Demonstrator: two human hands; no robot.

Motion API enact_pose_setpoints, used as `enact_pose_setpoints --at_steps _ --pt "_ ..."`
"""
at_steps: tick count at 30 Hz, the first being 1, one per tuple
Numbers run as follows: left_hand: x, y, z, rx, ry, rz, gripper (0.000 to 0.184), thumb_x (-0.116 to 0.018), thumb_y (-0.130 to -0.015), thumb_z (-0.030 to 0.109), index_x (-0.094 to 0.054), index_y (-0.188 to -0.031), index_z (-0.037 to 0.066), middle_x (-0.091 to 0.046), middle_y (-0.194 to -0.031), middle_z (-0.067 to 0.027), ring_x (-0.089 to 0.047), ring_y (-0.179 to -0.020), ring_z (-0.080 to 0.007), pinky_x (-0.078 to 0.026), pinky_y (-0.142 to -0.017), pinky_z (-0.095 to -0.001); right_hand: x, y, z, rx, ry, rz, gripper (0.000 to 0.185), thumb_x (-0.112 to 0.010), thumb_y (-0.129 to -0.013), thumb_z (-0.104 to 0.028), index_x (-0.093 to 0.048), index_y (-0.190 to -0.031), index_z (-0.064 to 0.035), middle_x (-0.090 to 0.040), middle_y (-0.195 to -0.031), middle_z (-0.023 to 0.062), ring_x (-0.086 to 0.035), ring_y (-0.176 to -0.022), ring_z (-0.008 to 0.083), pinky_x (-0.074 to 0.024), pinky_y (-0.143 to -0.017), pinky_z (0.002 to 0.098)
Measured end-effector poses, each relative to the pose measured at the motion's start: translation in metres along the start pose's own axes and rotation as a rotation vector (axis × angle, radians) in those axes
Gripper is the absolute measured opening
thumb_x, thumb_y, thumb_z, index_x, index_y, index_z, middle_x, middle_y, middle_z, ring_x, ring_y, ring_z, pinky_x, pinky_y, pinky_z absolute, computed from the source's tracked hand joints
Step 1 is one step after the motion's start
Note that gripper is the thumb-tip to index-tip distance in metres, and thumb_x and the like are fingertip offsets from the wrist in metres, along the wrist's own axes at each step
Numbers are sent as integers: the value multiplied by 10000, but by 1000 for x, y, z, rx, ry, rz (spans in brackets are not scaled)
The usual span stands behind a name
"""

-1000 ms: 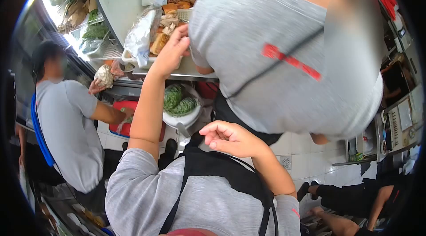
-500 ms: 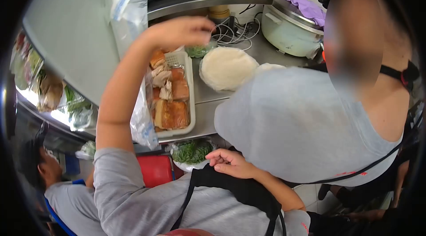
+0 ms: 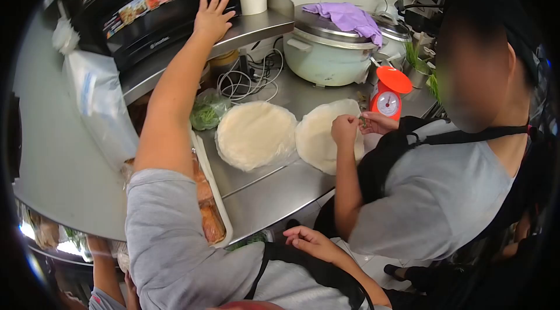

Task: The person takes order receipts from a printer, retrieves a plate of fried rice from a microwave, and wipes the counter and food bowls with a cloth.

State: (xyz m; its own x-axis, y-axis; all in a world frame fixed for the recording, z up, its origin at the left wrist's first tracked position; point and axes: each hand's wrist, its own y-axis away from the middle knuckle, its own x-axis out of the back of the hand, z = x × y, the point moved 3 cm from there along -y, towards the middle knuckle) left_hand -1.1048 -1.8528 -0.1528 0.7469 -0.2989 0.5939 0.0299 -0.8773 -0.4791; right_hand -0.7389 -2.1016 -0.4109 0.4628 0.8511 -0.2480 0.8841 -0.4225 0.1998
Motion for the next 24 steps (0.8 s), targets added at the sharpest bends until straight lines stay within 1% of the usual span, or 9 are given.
enact_pose_setpoints --at_steps 9,10,13,14,15,19,21,23,24 --pt "-4 -16 9 80 -161 -100 390 -381 -838 341 -390 -1225 300 103 -1392 -26 63 -1275 -277 -63 -965 -521 29 -8 -2 15 -19 -21 270 -462 -848 -104 -444 -1107 -28 -513 -887 5 -469 -827 61 -377 -733 191" --pt "-1 -5 4 85 -127 49 423 -470 -777 407 -452 -1179 276 -64 -1390 -46 -51 -1267 -236 -160 -938 -490 32 -5 3 -5 -26 -19 270 -462 -848 -108 -444 -1107 -31 -516 -884 7 -471 -818 63 -382 -729 194" --pt "4 10 2 21 -302 -28 434 -474 -772 403 -476 -1159 207 -265 -1314 -45 -148 -1234 -227 -225 -883 -455 37 1 14 -79 -47 -35 272 -461 -849 -125 -443 -1104 -32 -520 -873 13 -477 -797 70 -392 -719 200" --pt "21 20 4 -31 -353 6 429 -478 -766 403 -518 -1102 139 -412 -1176 -52 -217 -1190 -218 -261 -825 -421 37 0 16 -83 -45 -49 274 -462 -849 -133 -443 -1102 -30 -521 -868 16 -481 -788 73 -396 -713 203" --pt "35 29 8 -47 -277 34 423 -503 -735 424 -565 -997 98 -457 -1079 -75 -307 -1116 -221 -277 -806 -412 37 -1 17 -88 -42 -63 277 -463 -848 -140 -443 -1101 -28 -522 -862 18 -485 -779 77 -401 -707 205" --pt "124 101 7 49 212 21 437 -589 -646 428 -561 -971 137 -470 -1016 -98 -349 -1030 -246 -279 -796 -411 36 -23 -5 -58 18 -110 280 -474 -841 -143 -447 -1087 -12 -524 -860 29 -495 -752 87 -417 -691 224" --pt "171 147 -32 272 101 409 453 -620 -629 396 -545 -1010 163 -472 -1026 -104 -337 -1058 -233 -291 -792 -382 35 -39 -23 -100 16 -110 280 -478 -838 -145 -449 -1083 -13 -525 -867 33 -495 -756 88 -420 -694 232" --pt "198 183 -79 419 -151 778 545 -634 -636 354 -455 -1143 268 -376 -1156 -132 -309 -1099 -321 -319 -815 -494 33 -66 -46 8 103 -152 280 -484 -832 -157 -455 -1079 -30 -535 -854 35 -508 -760 97 -424 -679 237" --pt "208 197 -97 505 -135 856 559 -627 -651 329 -435 -1170 253 -358 -1183 -138 -280 -1123 -329 -289 -852 -501 27 -82 -65 56 119 -165 283 -488 -827 -161 -456 -1082 -42 -539 -848 35 -517 -761 106 -424 -677 237"
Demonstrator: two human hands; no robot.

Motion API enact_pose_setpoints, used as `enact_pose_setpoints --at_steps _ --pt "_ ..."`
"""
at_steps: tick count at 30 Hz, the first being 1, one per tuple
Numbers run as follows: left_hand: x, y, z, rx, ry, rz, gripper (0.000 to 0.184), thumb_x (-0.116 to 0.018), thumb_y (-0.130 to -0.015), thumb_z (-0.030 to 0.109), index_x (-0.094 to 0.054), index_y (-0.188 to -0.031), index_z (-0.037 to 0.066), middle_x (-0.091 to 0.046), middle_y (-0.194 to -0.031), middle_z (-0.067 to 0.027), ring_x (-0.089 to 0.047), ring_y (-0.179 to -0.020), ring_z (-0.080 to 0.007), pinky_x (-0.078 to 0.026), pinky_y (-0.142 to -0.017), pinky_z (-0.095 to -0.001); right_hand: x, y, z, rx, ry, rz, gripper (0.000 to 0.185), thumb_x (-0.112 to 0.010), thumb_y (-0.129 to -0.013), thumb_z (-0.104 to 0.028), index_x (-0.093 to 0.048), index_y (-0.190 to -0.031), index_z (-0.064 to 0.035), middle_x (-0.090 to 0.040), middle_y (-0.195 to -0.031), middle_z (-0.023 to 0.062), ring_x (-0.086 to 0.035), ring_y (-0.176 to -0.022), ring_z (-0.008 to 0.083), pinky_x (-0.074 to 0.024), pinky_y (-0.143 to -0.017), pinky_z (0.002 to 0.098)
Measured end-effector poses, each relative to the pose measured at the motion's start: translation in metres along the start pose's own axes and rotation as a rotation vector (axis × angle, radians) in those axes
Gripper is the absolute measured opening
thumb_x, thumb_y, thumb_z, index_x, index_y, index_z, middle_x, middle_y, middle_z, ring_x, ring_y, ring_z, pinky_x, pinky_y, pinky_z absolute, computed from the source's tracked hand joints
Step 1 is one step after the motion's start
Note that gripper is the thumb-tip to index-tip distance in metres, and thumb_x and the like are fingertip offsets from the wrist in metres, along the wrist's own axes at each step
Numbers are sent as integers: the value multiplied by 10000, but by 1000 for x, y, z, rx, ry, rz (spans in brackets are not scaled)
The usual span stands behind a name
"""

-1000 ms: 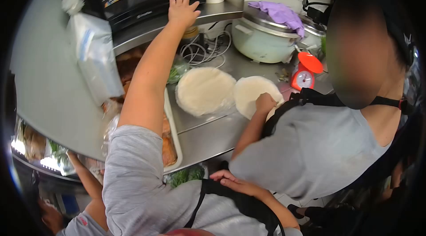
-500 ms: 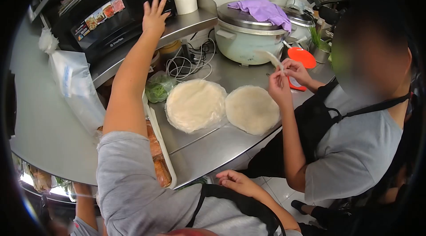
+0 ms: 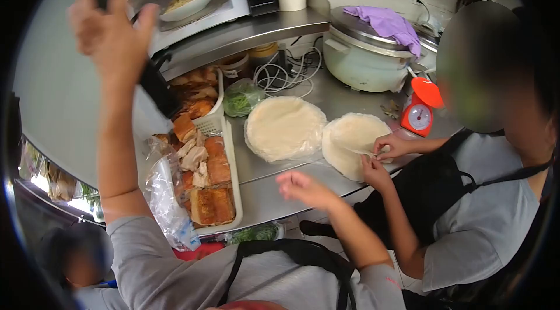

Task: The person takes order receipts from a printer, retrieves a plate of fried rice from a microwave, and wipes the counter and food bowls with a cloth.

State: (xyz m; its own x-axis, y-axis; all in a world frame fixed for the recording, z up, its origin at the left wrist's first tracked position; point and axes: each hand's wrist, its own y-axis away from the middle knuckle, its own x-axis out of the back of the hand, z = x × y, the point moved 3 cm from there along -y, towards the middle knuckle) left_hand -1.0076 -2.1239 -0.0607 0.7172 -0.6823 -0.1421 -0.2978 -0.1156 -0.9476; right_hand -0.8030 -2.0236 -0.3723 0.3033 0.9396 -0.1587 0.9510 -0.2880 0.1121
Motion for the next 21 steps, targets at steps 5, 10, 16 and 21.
enact_pose_setpoints --at_steps 5,10,16,21 --pt "30 3 -77 37 159 62 474 -533 -714 182 -439 -1178 158 -406 -1191 -103 -270 -1138 -314 -247 -946 -389 4 -112 -110 181 -74 -143 257 -438 -847 -207 -470 -1052 -56 -556 -816 49 -546 -689 137 -441 -625 257" --pt "38 27 -148 38 181 11 399 -459 -761 116 -441 -1159 88 -436 -1181 -79 -284 -1154 -245 -230 -957 -339 -11 -229 -228 336 -257 -145 302 -352 -881 -267 -415 -1034 -15 -554 -814 125 -562 -702 197 -475 -605 291" --pt "43 32 -169 -8 218 -6 368 -446 -779 85 -441 -1145 39 -445 -1174 -68 -343 -1109 -211 -242 -937 -298 -40 -361 -306 348 -365 229 506 -381 -864 -283 -207 -1222 30 -418 -1073 300 -523 -896 349 -486 -707 382" --pt "40 39 -193 105 404 -117 328 -482 -783 32 -440 -1096 -58 -503 -1050 -135 -499 -900 -154 -373 -794 -221 -41 -438 -326 220 -242 352 494 -427 -849 -248 -204 -1233 -32 -335 -1156 319 -462 -980 405 -473 -749 427"
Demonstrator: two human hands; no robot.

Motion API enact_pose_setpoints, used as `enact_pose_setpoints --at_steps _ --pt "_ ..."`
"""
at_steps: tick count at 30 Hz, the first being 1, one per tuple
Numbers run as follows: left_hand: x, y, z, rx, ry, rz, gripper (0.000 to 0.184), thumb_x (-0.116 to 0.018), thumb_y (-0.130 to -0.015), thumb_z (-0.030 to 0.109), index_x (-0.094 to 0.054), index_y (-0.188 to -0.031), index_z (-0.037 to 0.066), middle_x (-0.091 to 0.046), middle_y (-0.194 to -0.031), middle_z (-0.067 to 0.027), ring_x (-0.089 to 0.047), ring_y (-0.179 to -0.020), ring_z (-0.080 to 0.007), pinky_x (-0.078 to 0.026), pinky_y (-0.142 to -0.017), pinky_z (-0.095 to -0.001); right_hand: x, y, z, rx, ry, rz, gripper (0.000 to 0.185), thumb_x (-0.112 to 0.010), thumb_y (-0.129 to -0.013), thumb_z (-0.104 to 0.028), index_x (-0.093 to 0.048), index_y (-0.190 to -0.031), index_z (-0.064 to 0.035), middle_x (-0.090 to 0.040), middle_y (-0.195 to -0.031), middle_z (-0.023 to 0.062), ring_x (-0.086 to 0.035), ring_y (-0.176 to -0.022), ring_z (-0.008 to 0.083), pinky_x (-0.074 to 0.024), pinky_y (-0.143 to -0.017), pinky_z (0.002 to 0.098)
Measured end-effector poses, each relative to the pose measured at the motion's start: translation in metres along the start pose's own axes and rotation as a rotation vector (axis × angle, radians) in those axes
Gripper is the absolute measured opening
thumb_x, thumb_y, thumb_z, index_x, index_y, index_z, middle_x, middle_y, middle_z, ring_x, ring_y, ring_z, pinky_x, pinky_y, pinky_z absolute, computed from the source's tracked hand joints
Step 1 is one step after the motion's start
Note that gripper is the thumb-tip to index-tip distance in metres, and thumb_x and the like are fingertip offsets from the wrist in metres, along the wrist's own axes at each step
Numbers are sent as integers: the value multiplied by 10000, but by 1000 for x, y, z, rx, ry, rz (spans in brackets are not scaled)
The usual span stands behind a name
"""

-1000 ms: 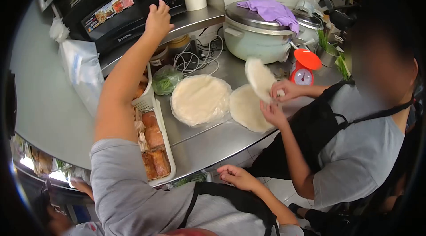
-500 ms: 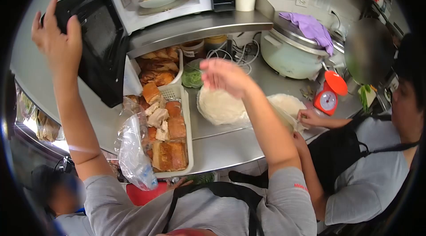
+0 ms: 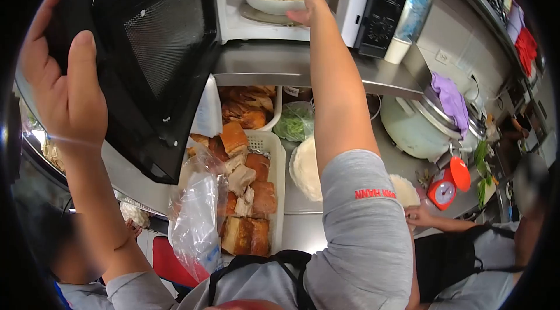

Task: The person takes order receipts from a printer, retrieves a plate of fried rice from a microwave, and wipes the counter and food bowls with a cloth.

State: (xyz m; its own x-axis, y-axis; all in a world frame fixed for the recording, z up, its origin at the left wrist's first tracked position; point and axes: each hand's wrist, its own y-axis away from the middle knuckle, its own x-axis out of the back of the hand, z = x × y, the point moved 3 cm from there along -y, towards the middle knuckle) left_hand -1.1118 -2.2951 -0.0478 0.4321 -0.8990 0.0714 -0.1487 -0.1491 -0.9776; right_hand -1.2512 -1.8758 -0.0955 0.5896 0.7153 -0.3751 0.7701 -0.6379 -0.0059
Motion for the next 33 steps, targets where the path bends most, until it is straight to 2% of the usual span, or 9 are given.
enact_pose_setpoints --at_steps 4,7,9,11,15,19,24,30,33 --pt "-3 16 -9 34 -38 112 314 -508 -794 23 -427 -1077 -87 -514 -1018 -129 -516 -848 -135 -391 -749 -199 -7 -20 2 65 185 -69 346 -402 -852 -196 -346 -1142 -16 -398 -1104 275 -495 -951 359 -524 -688 398" --pt "6 20 -14 -57 -191 -2 306 -495 -797 11 -423 -1081 -81 -520 -1012 -118 -517 -831 -129 -397 -734 -201 -4 -32 1 59 289 -16 308 -365 -842 -124 -355 -1107 33 -474 -1007 244 -560 -813 348 -540 -624 377" --pt "0 17 -9 69 73 87 305 -482 -796 3 -424 -1088 -68 -522 -1011 -118 -519 -827 -137 -397 -734 -207 -5 -43 -1 23 287 69 286 -331 -830 -69 -364 -1081 64 -509 -958 232 -590 -726 346 -546 -587 374" --pt "0 13 -5 172 168 41 314 -475 -791 6 -430 -1098 -43 -512 -1032 -121 -512 -859 -156 -385 -763 -219 -3 -43 0 40 267 110 285 -317 -824 -51 -365 -1080 66 -506 -961 240 -588 -730 352 -545 -585 376" --pt "-12 -3 22 83 -56 83 352 -445 -747 -15 -409 -1095 -49 -467 -1054 -157 -485 -911 -194 -387 -780 -283 -2 -31 0 104 222 14 311 -281 -803 -6 -347 -1094 81 -502 -962 258 -588 -718 360 -548 -569 368" --pt "-16 -12 42 -70 -257 160 373 -439 -728 -10 -403 -1098 -41 -436 -1083 -169 -452 -966 -216 -370 -809 -314 -2 16 -11 85 103 -18 323 -238 -790 21 -357 -1069 133 -534 -850 298 -596 -666 361 -548 -514 371" --pt "-2 1 25 -57 -90 144 381 -507 -755 89 -444 -1129 44 -393 -1187 -119 -339 -1115 -222 -253 -935 -292 32 79 0 79 116 -136 350 -238 -795 10 -266 -1118 142 -489 -906 338 -582 -694 398 -546 -522 390" --pt "-10 1 36 17 141 177 437 -497 -782 93 -353 -1182 -7 -335 -1205 -118 -350 -1099 -218 -262 -933 -288 85 182 14 32 134 -196 373 -278 -790 -51 -286 -1112 136 -502 -935 282 -577 -740 357 -545 -549 352" --pt "-22 0 54 -18 197 217 457 -484 -780 68 -315 -1194 -26 -325 -1206 -132 -358 -1091 -214 -267 -930 -287 121 245 21 26 156 -68 368 -286 -768 -39 -330 -1106 99 -527 -920 252 -585 -722 346 -525 -542 361"
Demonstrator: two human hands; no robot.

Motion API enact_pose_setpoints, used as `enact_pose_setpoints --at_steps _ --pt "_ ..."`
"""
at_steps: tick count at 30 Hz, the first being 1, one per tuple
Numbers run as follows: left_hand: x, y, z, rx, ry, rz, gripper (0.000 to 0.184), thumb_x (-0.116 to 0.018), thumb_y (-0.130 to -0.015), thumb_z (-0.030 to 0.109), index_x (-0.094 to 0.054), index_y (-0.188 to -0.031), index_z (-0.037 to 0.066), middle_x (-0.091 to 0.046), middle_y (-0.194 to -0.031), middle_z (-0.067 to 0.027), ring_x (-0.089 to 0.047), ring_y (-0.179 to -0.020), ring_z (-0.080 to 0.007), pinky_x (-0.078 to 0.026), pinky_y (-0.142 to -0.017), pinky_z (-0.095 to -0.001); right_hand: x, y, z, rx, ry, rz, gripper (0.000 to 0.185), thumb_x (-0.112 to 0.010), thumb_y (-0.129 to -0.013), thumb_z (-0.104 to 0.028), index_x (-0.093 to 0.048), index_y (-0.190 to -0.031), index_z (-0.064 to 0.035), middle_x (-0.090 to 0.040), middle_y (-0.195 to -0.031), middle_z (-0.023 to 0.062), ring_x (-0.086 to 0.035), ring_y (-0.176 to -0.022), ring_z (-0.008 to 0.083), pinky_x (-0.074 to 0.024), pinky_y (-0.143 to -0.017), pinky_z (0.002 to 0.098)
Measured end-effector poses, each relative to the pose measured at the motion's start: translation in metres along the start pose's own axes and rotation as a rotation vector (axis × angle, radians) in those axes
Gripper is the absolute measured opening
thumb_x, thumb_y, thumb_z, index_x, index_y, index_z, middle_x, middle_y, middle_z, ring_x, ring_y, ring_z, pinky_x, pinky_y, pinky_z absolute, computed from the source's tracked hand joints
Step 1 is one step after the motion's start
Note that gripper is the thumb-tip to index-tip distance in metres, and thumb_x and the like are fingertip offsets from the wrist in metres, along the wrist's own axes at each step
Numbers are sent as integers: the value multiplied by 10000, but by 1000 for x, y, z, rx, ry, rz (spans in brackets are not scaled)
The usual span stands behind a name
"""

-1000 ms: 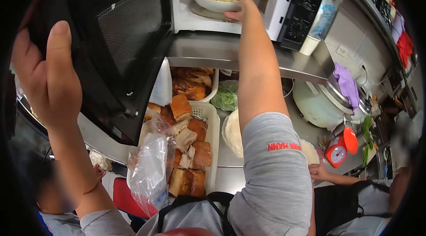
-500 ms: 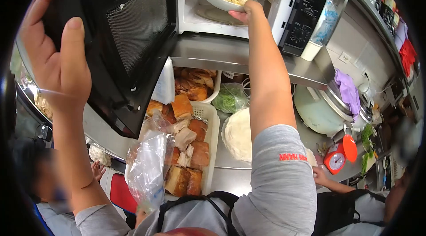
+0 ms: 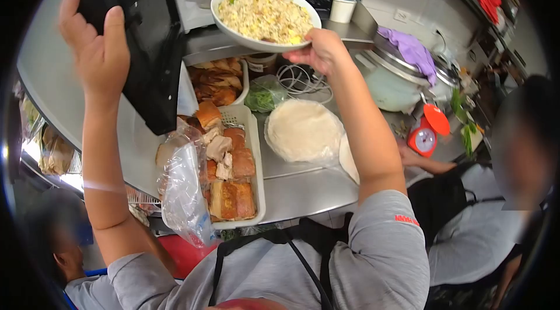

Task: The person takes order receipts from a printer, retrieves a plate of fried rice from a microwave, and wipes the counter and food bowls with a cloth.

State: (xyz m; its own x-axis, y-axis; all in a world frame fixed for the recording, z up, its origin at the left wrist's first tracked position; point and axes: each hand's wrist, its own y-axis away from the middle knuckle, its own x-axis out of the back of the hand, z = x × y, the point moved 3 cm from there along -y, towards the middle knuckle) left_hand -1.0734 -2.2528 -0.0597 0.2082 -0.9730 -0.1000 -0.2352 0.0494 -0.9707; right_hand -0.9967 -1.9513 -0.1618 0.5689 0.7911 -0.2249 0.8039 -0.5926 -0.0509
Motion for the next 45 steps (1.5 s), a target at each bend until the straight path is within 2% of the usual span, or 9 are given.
enact_pose_setpoints --at_steps 2,9,11,18,28,35,37,40,45 --pt "-21 5 12 104 287 0 507 -467 -775 45 -243 -1222 -38 -320 -1204 -152 -335 -1120 -213 -266 -931 -287 21 42 9 20 14 45 366 -309 -751 -33 -349 -1092 95 -535 -913 241 -590 -703 330 -520 -528 357" --pt "-125 42 72 134 176 -224 656 -434 -663 -5 -162 -1259 -35 -146 -1291 -288 -168 -1201 -411 -113 -992 -456 86 170 70 2 -73 346 400 -337 -701 -10 -333 -1097 41 -544 -881 209 -599 -585 287 -515 -414 317" --pt "-172 64 80 18 84 -127 612 -532 -728 122 -226 -1249 23 -228 -1285 -219 -245 -1186 -344 -225 -950 -447 105 197 90 -10 -97 408 423 -336 -700 -6 -299 -1121 7 -541 -898 193 -602 -589 261 -517 -409 314" --pt "-319 105 80 88 -295 -500 680 -518 -758 370 -198 -1300 113 -173 -1351 -148 -166 -1237 -347 -237 -924 -517 121 276 124 -93 -153 669 485 -363 -704 10 -297 -1182 -31 -559 -912 147 -610 -617 204 -516 -401 283" --pt "-410 139 50 84 -665 -732 457 -300 -821 206 -278 -1275 155 -211 -1352 -92 -245 -1206 -325 -306 -865 -515 123 336 135 -136 -176 723 494 -406 -691 9 -293 -1171 -10 -531 -944 118 -601 -680 160 -503 -421 241" --pt "-514 185 4 497 3 -1244 600 -439 -780 458 -279 -1278 164 -298 -1283 -128 -311 -1142 -363 -290 -893 -480 140 366 129 -120 -156 657 563 -395 -681 43 -280 -1224 -51 -499 -1017 88 -573 -787 150 -509 -516 256" --pt "-432 156 84 583 748 -1281 638 -426 -779 504 -272 -1293 159 -357 -1249 -151 -335 -1141 -350 -287 -912 -401 139 411 124 -147 -167 619 571 -399 -683 42 -273 -1231 -58 -499 -1020 88 -571 -801 150 -509 -515 252" --pt "-276 97 200 864 902 -1380 553 -403 -808 487 -378 -1241 145 -486 -1127 -89 -465 -991 -182 -355 -770 -277 142 451 117 -63 -213 610 548 -386 -695 26 -265 -1224 -47 -514 -980 107 -587 -729 150 -508 -469 241" --pt "-139 87 310 727 1202 -1491 600 -324 -808 551 -387 -1228 128 -516 -1073 -80 -486 -912 -152 -362 -738 -267 152 528 109 16 -231 582 551 -391 -699 23 -252 -1229 -38 -516 -988 117 -594 -763 174 -522 -483 258"
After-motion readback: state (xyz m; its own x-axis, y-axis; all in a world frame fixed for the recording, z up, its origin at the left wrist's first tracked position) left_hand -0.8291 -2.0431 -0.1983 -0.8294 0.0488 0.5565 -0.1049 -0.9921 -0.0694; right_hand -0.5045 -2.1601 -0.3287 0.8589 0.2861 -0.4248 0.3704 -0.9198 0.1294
